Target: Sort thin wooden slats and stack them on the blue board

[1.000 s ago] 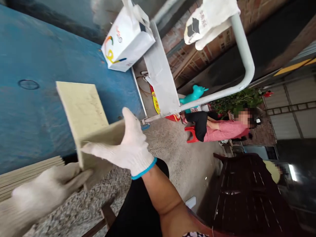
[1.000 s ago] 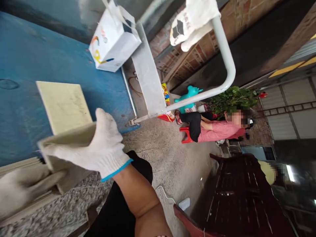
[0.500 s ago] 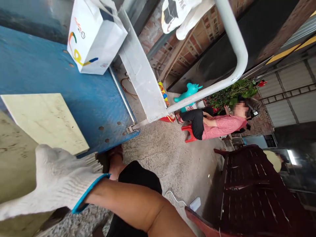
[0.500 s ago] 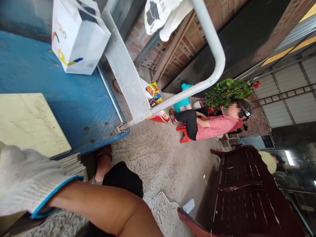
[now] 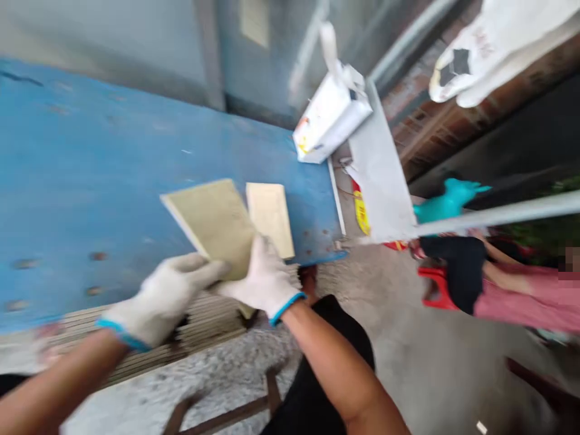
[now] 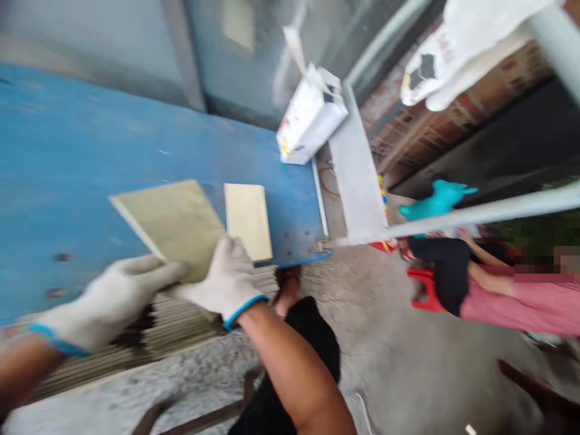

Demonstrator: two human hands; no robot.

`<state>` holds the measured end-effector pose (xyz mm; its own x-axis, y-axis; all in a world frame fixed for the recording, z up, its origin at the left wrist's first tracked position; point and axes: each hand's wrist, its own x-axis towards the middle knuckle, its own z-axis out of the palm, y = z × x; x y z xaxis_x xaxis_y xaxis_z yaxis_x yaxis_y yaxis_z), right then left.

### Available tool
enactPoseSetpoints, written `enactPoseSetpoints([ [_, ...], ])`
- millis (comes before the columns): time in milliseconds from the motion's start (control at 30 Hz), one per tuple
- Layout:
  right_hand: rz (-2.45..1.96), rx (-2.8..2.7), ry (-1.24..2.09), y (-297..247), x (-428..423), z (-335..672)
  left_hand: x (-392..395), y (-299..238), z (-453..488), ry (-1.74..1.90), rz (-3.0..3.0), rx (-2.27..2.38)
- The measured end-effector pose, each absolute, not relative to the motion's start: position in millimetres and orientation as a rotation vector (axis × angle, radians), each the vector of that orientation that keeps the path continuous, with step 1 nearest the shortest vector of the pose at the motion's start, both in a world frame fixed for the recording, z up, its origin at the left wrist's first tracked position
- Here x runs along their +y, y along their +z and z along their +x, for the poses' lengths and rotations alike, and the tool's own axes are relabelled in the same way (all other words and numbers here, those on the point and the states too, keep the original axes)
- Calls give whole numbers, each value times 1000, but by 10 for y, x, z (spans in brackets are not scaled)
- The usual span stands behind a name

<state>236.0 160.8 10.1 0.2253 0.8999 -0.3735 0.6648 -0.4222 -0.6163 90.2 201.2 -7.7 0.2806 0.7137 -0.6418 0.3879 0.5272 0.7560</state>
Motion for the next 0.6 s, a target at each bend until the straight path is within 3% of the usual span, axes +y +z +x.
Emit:
enactPoseSetpoints([
  [133, -2079, -1377, 957, -32, 1648, 2253, 2084, -85, 840, 391, 871, 1112],
  [300, -1975, -1202, 1013, -193, 1656, 2241, 2066, -74, 813, 407, 1126, 1089],
  [433, -1884, -1010, 1193, -279, 1716, 2351, 2028, -47, 760, 297, 1418, 1136],
  [600, -2069, -926, 1044, -382, 1735, 2641, 1936, 37, 696, -6, 1583, 1117],
])
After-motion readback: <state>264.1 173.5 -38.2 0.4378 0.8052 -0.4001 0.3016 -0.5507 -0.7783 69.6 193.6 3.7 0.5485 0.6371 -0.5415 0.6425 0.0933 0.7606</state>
